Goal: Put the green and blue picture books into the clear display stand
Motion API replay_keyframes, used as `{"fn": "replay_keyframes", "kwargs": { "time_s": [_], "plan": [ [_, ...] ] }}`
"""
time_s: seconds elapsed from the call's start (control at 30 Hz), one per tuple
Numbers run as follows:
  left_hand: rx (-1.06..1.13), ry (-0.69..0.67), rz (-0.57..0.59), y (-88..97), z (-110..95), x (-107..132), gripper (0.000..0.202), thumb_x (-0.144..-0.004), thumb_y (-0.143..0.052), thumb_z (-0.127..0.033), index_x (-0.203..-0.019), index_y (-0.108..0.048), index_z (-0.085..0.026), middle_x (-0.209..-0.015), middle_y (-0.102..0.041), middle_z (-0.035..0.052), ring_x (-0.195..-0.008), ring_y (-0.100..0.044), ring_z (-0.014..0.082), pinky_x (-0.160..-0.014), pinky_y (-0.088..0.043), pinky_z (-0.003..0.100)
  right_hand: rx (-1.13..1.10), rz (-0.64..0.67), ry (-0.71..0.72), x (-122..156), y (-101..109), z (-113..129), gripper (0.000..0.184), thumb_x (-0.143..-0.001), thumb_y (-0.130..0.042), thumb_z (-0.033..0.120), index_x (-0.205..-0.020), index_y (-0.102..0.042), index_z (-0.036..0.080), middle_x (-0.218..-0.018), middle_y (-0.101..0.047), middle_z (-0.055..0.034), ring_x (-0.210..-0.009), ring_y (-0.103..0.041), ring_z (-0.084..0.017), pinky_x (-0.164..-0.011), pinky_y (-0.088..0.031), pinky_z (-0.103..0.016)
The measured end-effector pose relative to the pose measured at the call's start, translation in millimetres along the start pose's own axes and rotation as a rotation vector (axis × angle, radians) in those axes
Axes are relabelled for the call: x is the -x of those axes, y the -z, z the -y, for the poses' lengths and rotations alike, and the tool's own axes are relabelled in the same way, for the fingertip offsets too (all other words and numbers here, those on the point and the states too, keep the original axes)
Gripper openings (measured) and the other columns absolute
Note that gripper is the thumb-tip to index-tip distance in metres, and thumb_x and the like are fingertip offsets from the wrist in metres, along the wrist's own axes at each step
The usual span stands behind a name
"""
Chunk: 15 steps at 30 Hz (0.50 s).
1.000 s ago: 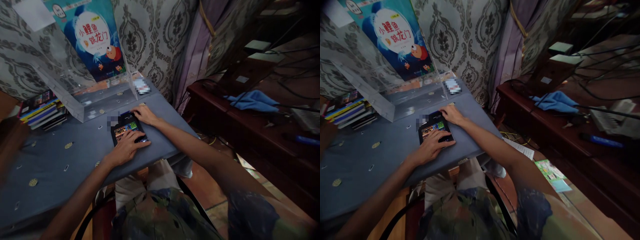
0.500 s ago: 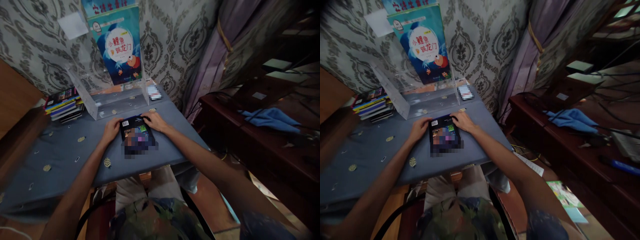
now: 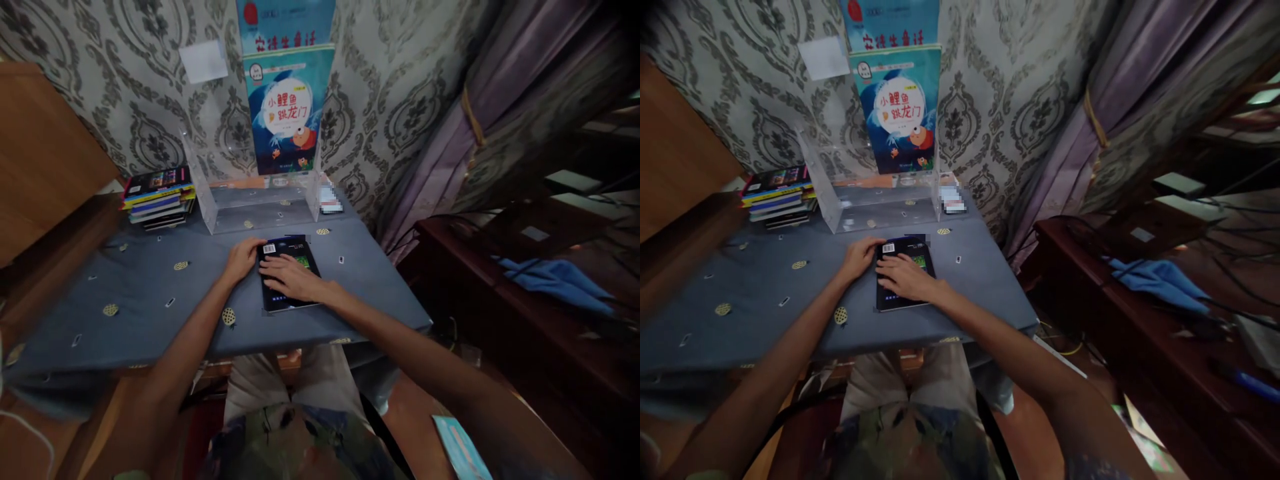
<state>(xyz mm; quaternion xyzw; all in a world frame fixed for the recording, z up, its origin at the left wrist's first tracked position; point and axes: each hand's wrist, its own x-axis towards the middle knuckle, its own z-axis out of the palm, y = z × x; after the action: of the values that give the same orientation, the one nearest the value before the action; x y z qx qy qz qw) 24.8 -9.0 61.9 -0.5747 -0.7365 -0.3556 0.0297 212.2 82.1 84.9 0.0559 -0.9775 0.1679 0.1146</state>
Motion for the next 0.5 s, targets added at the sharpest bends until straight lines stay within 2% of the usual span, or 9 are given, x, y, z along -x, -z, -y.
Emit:
{"fn": "replay_keyframes", "kwargs": {
  "time_s": [0.17, 0.3, 0.4, 0.5],
  "plan": [
    [-0.058, -0.003, 0.020, 1.9, -5.1, 1.2, 0.039, -0.088, -0.043, -0.008, -0.110, -0.072, -0.020, -0.110, -0.074, 0.0058, -0.103, -0.067, 0.0202, -0.095, -0.051, 0.035, -0.059, 0.011, 0.069, 35.4, -9.3, 31.8, 0.041, -0.099, -0.051, 0.033, -0.136, -0.058, 0.018, -0.146, -0.055, -0.0104, -0.144, -0.039, -0.024, -0.119, -0.029, -0.048],
    [-0.112, -0.023, 0.070, 4.5, -11.3, 5.0, 0.035, -0.091, -0.043, -0.013, -0.111, -0.071, -0.019, -0.110, -0.072, 0.0079, -0.102, -0.067, 0.0230, -0.095, -0.051, 0.038, -0.098, -0.032, 0.071, 60.2, -6.9, 47.1, 0.040, -0.097, -0.054, 0.028, -0.137, -0.058, 0.020, -0.145, -0.055, -0.0108, -0.142, -0.041, -0.023, -0.119, -0.030, -0.048],
    [-0.119, -0.070, 0.112, 5.6, -12.7, 11.0, 0.034, -0.093, -0.042, -0.019, -0.115, -0.068, -0.017, -0.116, -0.070, 0.0102, -0.104, -0.066, 0.0252, -0.094, -0.051, 0.040, -0.108, -0.121, 0.099, 82.3, -12.5, 64.5, 0.035, -0.098, -0.050, 0.024, -0.130, -0.061, 0.018, -0.138, -0.061, -0.0116, -0.135, -0.049, -0.022, -0.113, -0.038, -0.046],
    [-0.115, -0.107, 0.116, 4.1, -8.8, 16.0, 0.037, -0.093, -0.039, -0.021, -0.117, -0.066, -0.017, -0.123, -0.067, 0.0109, -0.110, -0.064, 0.0259, -0.097, -0.050, 0.041, -0.073, -0.166, 0.167, 111.2, -33.3, 84.9, 0.028, -0.097, -0.047, 0.021, -0.118, -0.066, 0.016, -0.119, -0.071, -0.0107, -0.114, -0.061, -0.020, -0.099, -0.049, -0.038]
  ]
}}
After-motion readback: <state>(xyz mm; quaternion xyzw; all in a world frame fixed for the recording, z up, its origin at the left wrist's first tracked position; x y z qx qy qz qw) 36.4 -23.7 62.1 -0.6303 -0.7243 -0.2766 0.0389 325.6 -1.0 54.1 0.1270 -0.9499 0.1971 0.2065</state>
